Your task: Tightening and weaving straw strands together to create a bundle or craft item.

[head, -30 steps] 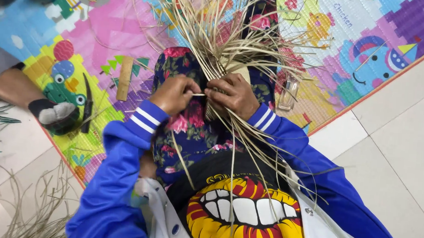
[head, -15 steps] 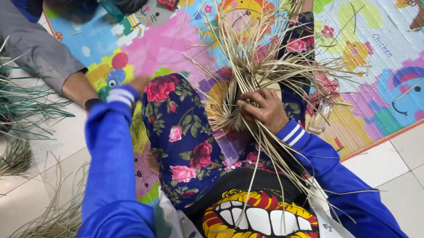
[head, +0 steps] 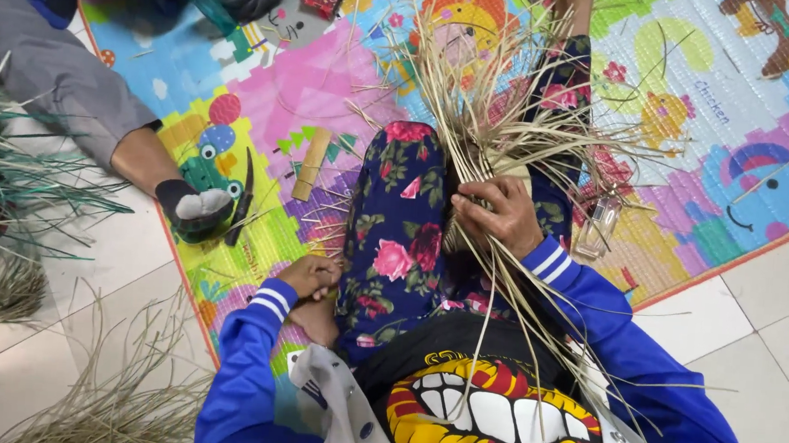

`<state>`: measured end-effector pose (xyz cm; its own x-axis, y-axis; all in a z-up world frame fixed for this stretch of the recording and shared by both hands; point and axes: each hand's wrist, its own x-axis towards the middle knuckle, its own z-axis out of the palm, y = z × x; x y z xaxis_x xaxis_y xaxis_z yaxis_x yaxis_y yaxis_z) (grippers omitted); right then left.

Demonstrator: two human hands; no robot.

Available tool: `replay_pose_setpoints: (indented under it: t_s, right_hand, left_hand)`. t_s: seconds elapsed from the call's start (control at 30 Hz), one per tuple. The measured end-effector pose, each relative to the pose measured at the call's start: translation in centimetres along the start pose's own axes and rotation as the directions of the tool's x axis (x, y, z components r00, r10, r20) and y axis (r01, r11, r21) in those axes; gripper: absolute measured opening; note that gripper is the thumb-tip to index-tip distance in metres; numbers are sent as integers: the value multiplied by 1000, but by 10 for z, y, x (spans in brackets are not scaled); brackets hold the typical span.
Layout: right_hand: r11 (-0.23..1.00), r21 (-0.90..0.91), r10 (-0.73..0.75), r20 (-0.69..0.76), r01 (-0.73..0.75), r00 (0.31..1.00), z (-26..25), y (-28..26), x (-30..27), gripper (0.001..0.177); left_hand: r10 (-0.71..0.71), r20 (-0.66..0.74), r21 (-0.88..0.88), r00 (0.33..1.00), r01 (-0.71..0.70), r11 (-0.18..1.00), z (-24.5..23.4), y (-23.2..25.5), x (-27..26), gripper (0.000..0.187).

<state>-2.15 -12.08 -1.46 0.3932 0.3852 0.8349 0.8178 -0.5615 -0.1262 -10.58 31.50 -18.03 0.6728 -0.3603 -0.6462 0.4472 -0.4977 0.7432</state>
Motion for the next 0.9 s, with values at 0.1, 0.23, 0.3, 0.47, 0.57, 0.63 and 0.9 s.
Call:
replay_pose_setpoints:
  t_s: [0.1,0.23,0.3,0.47,0.57,0.63,0.9]
  right_hand:
    - [1000,-27,-1,-35,0,999,-3,-5,1,10]
    - [999,-6,47,-37,-47,998,-19,-19,8,17]
    - [996,19,85,-25,-85,996,-27,-30,5,20]
    - [971,152,185,2,-183,983,-54,-57,-7,20]
    - [947,212,258,-48,-242,965,-69,-64,-33,23]
    - [949,168,278,-53,-266,959,-79,-51,-56,29]
    - [922,167,338,90,-349,937,-63,-7,-23,39]
  left_hand:
    - [-37,-22,141,999,40,989,4,25,13,8]
    - [96,-144,440,985,-23,898,9,37,41,6]
    - [213,-187,608,959,-58,792,16,78,38,5]
    - [682,-532,429,503,-534,728,82,292,-31,13]
    - [593,-544,96,594,-658,747,115,308,-3,21]
    - [541,-527,21,655,-627,779,129,301,16,27]
    - [432,-512,-98,742,-550,829,144,294,33,35]
